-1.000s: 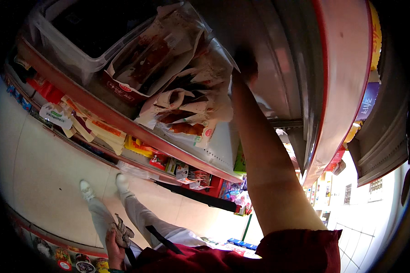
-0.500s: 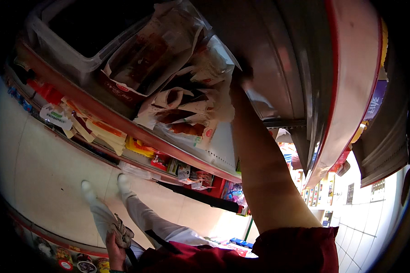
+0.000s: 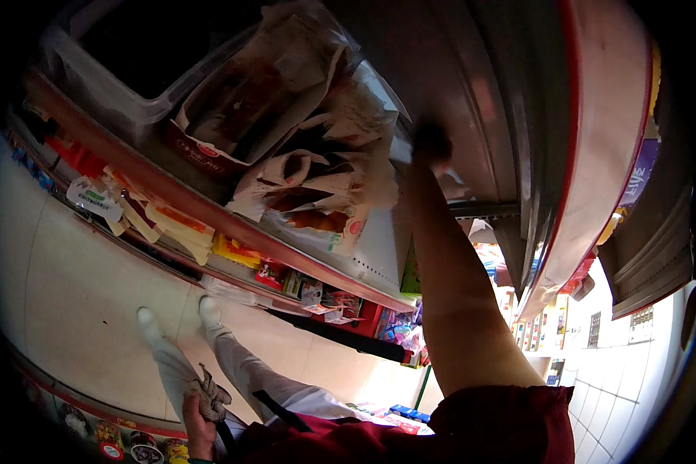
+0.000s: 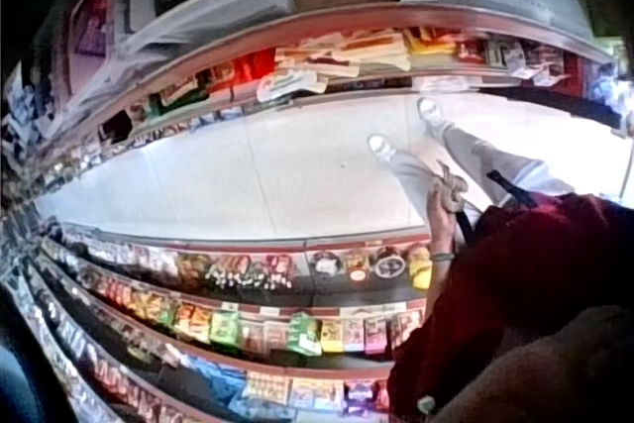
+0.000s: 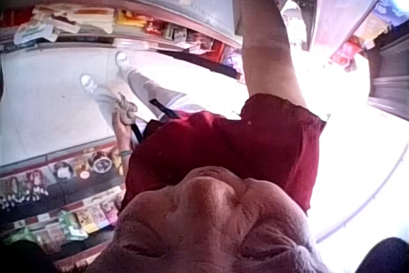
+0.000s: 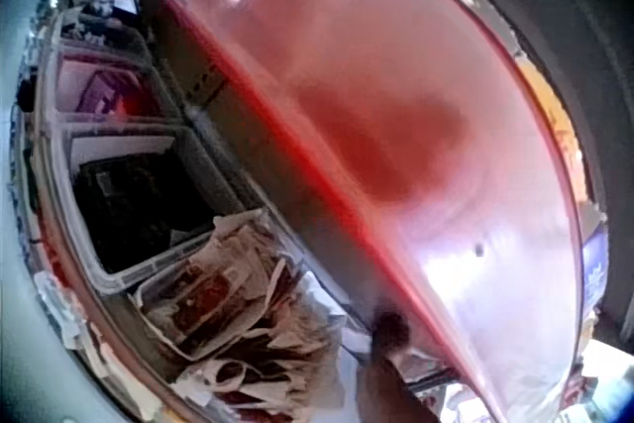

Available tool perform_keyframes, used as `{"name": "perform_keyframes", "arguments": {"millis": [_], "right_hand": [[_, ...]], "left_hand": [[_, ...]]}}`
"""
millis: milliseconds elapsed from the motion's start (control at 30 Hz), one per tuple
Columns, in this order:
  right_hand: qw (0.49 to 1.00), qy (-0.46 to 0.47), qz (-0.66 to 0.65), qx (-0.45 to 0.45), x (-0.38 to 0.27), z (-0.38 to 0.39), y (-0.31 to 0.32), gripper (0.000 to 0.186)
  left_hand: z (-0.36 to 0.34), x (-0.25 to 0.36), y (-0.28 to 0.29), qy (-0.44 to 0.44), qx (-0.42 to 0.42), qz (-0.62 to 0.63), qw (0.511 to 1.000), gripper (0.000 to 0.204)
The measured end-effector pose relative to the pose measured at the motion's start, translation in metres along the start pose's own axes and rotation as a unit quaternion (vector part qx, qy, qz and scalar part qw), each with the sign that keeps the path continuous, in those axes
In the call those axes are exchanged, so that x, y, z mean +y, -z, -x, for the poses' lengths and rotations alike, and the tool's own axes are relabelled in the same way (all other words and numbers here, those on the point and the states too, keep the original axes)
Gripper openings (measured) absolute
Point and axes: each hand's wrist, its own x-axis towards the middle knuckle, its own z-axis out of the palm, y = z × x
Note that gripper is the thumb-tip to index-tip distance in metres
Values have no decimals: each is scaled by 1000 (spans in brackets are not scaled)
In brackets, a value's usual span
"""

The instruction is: The person wipes the surfaces of store shelves with a cloth and a steel wool pad. They move along the aisle, cleaning different sections of the shelving unit, including the front edges and the flat surfaces between products.

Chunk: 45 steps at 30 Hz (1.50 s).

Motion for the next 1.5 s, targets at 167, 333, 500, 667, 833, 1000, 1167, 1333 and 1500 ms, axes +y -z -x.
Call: {"name": "perform_keyframes", "arguments": {"millis": [167, 333, 500, 667, 833, 1000, 1167, 1333, 1500], "right_hand": [[1000, -3, 5, 4, -2, -2, 6, 31], [999, 40, -6, 13, -43, -14, -21, 31], [999, -22, 12, -22, 42, -7, 26, 31], [996, 20, 14, -81, 34, -4, 16, 31], [987, 15, 17, -158, 45, 4, 26, 31], [992, -19, 51, -116, 60, 16, 11, 31], [997, 40, 28, -59, 11, 36, -43, 31], [996, 52, 31, -69, 2, 37, -43, 31], [996, 17, 71, -48, 65, 64, -18, 31]], "left_hand": [[-5, -5, 12, -19, 72, -43, 996, 33], [-10, -4, 16, -17, 45, -41, 998, 35], [-12, -8, 24, -27, 29, -40, 998, 38], [-10, -4, 25, 10, 38, -24, 999, 38], [-13, -6, 15, -25, 48, -58, 997, 38], [-12, -2, -1, -24, 39, -65, 997, 35], [-15, -6, 2, -33, 103, -39, 993, 32], [-14, 1, 0, -12, 59, -40, 997, 31], [-20, -4, 7, -8, 36, -39, 999, 30]]}}
